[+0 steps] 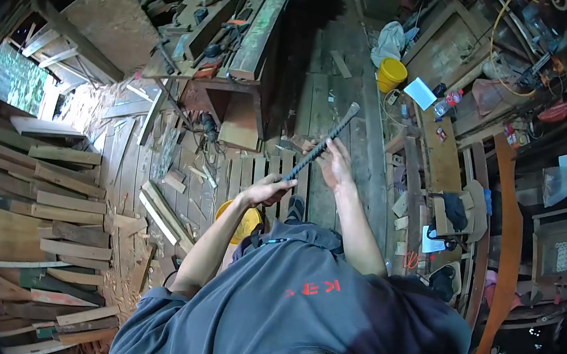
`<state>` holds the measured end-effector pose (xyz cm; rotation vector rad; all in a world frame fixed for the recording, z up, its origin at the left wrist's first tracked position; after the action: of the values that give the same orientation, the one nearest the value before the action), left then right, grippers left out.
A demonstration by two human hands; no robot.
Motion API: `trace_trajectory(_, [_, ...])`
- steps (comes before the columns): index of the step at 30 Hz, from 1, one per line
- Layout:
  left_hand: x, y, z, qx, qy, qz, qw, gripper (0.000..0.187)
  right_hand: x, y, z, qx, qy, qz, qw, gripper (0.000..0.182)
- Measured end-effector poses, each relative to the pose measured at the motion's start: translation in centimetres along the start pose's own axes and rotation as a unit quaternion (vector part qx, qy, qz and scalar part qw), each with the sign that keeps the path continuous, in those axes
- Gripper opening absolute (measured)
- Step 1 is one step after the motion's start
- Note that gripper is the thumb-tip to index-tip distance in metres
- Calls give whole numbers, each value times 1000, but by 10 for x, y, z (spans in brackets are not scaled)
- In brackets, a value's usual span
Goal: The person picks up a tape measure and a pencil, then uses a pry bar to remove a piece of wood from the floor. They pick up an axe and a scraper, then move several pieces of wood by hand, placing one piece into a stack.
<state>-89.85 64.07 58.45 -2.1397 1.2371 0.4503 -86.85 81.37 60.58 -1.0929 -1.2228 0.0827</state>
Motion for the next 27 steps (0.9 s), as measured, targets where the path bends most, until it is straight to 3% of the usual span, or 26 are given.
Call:
trace_trajectory(1, [-16, 5, 4, 6, -18, 3, 1000, 31, 2, 2, 18, 5, 1, -13, 1000, 19])
trace_trajectory(5, [-69, 26, 10, -132, -88, 87, 984, 41, 4, 11, 69, -17, -7, -20, 1000, 16])
trace_trajectory(8, [-83, 54, 31, -276, -175, 196, 924, 48, -3, 9, 94, -25, -34, -45, 998, 15])
trace_trajectory(9, [-91, 56, 24, -333, -135, 220, 907, 57, -11, 13, 100, -19, -50, -49, 997, 15])
trace_trajectory(13, [-101, 70, 27, -411, -102, 266, 866, 61, -32, 9, 120, 37, -106, -38, 993, 13])
trace_trajectory(17, [-112, 86, 27, -458, -108, 255, 845, 58, -38, -9, 140, 65, -126, -29, 989, 12])
trace_trajectory(20, [-120, 105, 40, -446, -61, 229, 863, 58, -37, -20, 158, 86, -125, -44, 987, 14])
trace_trajectory(24, [-147, 129, 41, -456, -112, 237, 851, 60, -52, -25, 196, 77, -111, -64, 989, 14])
trace_trajectory(26, [-158, 150, 49, -415, -94, 237, 873, 58, -67, -23, 218, 49, -105, -83, 990, 13])
trace_trajectory(27, [-160, 167, 62, -374, -136, 222, 890, 58, -69, -32, 223, 27, -121, -99, 987, 12])
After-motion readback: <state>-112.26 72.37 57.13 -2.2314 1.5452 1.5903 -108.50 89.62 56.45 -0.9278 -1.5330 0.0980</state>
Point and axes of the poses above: each hand's wrist, its own z-axis towards the middle knuckle, its own y-axis out of the back of the hand, x = y × z, the point moved 7 cm from there along z, towards the middle knuckle, and after that the axes turned 15 degrees about y, right-handed, at the moved point
